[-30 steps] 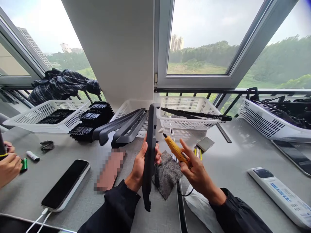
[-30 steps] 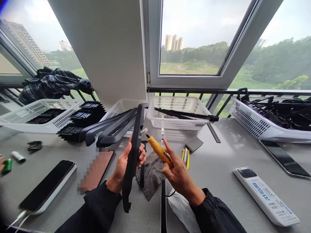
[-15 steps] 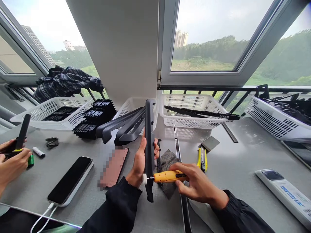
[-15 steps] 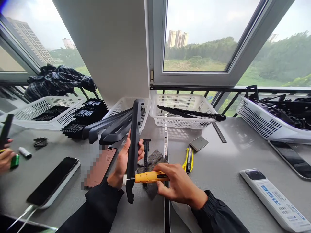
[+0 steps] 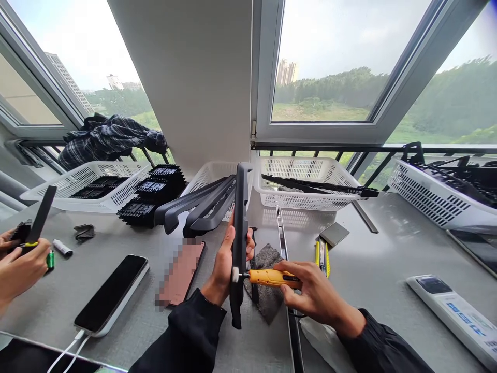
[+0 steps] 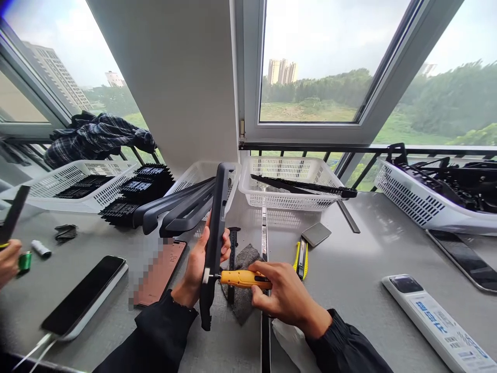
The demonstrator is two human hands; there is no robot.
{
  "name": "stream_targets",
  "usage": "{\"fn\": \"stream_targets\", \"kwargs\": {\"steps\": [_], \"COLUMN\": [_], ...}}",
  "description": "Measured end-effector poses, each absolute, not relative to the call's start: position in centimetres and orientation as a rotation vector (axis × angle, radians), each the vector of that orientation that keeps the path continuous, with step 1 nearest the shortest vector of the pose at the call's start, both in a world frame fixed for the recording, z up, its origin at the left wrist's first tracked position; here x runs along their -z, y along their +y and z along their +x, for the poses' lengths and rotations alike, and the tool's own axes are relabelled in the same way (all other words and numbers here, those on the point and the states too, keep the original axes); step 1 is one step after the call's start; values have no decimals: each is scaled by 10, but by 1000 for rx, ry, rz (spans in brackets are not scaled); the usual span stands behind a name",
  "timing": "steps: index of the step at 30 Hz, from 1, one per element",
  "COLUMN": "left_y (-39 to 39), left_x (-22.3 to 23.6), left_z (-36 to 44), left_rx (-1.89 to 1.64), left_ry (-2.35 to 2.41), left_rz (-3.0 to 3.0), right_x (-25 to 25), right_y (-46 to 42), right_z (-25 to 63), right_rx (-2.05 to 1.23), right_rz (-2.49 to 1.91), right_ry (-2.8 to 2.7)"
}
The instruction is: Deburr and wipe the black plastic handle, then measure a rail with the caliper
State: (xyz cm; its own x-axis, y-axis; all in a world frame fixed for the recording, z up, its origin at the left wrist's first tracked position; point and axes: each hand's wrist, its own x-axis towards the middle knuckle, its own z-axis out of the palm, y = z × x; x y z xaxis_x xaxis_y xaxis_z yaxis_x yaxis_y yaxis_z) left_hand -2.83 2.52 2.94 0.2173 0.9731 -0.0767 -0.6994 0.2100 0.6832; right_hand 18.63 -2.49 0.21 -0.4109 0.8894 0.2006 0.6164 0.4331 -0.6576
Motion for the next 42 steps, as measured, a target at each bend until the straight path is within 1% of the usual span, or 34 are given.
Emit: {"fn": "stream_targets", "kwargs": {"steps": [8,19,25,28,33,42], "left_y": [17,14,11,11,14,15], "left_x": [-29,-17,-13,-13,-16,-19], "left_z": [-24,-22,-22,-20,-18,-17], "left_rx": [-1197,-1070,-984,-1016,-1059,-992], "left_ry": [645,743,674,648,625,608], "left_rz": [668,734,858,879,808,708], "right_x": [-2,-1,-2,-2,0,0], "right_y": [-21,-19,-16,-15,-13,-13], "right_z": [185,189,192,195,196,193], "right_rx": [-642,-740,-683,-643,-610,-550], "right_rz": [-1383,-1425,-1461,-1480,-1489,-1496], "right_ry": [-2010,-1896,-1862,-1838,-1845,-1873]}}
